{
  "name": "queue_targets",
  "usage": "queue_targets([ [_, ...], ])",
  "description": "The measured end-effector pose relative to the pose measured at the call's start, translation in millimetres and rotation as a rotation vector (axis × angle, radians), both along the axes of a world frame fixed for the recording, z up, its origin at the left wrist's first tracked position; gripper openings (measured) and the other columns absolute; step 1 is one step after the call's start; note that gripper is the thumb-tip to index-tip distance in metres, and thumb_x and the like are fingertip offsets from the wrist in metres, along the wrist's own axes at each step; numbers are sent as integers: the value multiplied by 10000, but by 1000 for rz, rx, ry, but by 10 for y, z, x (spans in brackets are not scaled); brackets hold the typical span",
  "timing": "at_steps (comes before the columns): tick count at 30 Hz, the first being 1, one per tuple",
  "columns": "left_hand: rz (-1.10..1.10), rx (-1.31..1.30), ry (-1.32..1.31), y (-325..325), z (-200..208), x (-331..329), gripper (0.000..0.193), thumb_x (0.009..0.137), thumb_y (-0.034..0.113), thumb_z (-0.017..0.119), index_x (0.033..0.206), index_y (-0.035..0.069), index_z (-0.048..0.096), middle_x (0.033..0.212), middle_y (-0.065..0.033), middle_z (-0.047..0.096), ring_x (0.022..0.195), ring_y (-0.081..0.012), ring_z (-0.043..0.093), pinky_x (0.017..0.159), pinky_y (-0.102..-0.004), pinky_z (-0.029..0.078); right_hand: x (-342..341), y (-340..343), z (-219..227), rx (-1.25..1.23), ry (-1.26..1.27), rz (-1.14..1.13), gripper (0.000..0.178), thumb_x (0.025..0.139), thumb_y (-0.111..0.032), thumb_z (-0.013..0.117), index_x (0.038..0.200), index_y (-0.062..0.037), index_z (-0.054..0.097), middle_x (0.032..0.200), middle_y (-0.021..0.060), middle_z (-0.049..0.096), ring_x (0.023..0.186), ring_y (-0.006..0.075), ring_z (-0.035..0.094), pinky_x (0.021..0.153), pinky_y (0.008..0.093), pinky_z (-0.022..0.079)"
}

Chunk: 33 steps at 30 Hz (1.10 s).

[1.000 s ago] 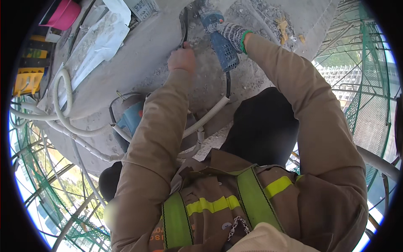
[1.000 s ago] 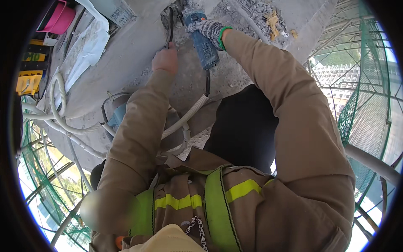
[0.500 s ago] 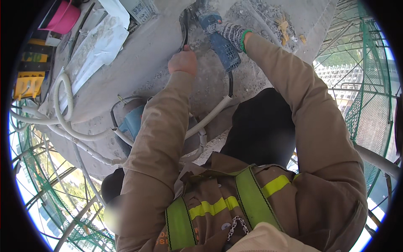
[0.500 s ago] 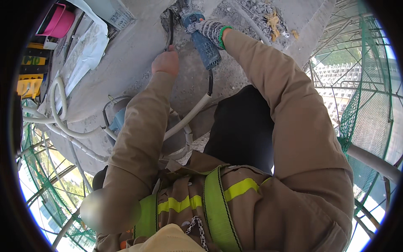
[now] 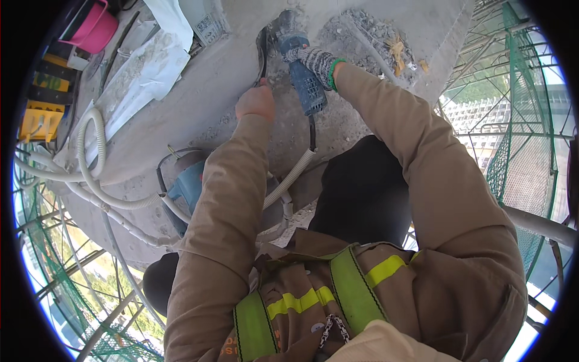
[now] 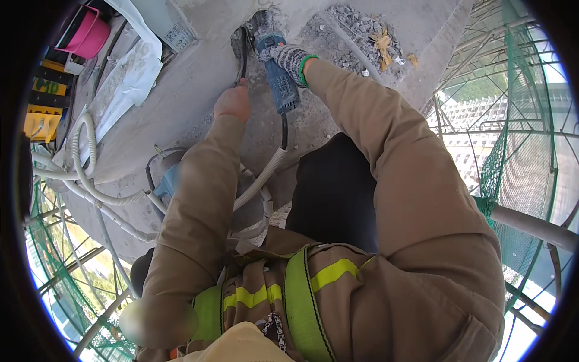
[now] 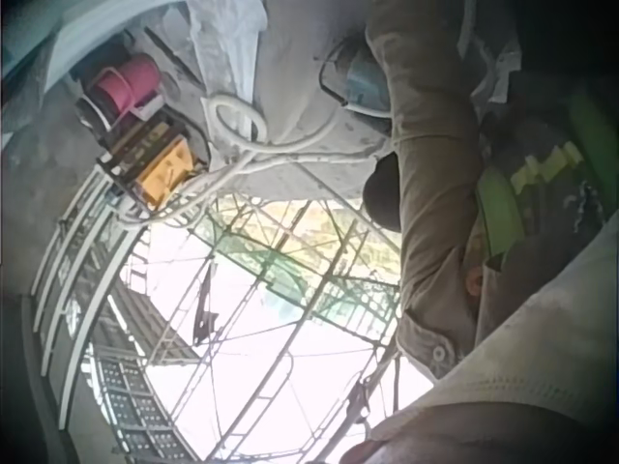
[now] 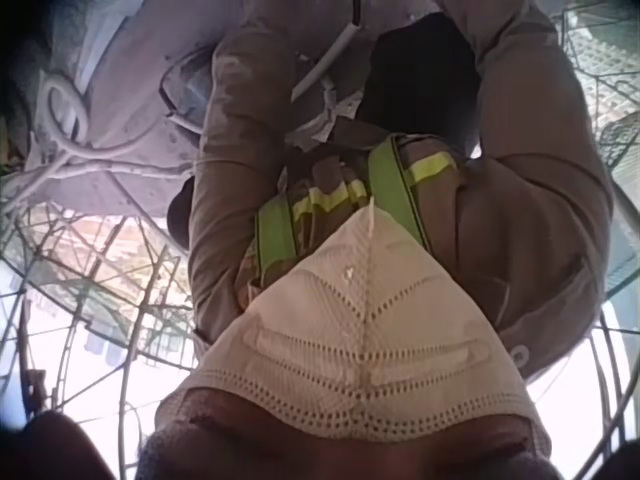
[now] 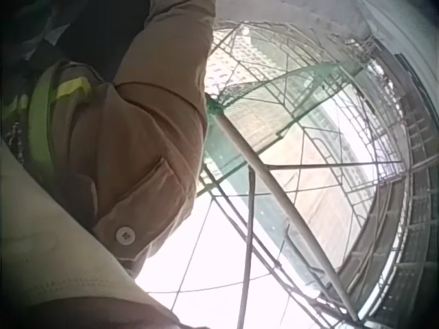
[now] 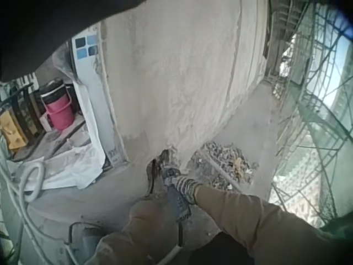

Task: Grinding a concrete surface using a handheld angle grinder and then wiping the area with a cloth.

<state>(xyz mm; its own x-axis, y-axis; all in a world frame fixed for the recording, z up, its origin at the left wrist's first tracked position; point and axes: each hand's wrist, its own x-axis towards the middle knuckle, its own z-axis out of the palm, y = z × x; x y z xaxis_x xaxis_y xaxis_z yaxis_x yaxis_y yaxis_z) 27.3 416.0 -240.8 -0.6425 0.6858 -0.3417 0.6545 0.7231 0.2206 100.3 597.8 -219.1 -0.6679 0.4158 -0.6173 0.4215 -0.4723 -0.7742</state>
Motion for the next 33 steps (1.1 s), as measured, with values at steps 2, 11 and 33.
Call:
queue_targets([
  [2, 10, 83, 57, -12, -40, 11, 618, 1134, 360, 251, 993, 48, 765, 1017, -203, 762, 1021, -386, 733, 894, -506, 583, -34, -7, 4, -14, 7, -5, 360, 852, -321, 787, 1090, -74, 679, 905, 106, 709, 739, 251, 704, 692, 438, 603],
  [11, 22, 114, 46, -25, -142, -54, 608, 1133, 362, 260, 989, 54, 764, 1022, -203, 759, 1014, -397, 726, 885, -518, 579, 141, -40, 71, -70, -21, 37, 366, 841, -283, 803, 1097, -56, 673, 913, 128, 707, 741, 272, 711, 681, 448, 612],
  [33, 64, 75, 13, 11, -278, -23, 562, 1124, 314, 307, 951, 49, 771, 1024, -205, 761, 1030, -402, 727, 886, -506, 588, 682, -127, -146, -276, 137, -71, 404, 859, -272, 778, 1146, -35, 620, 901, 161, 717, 747, 339, 724, 683, 498, 621],
])
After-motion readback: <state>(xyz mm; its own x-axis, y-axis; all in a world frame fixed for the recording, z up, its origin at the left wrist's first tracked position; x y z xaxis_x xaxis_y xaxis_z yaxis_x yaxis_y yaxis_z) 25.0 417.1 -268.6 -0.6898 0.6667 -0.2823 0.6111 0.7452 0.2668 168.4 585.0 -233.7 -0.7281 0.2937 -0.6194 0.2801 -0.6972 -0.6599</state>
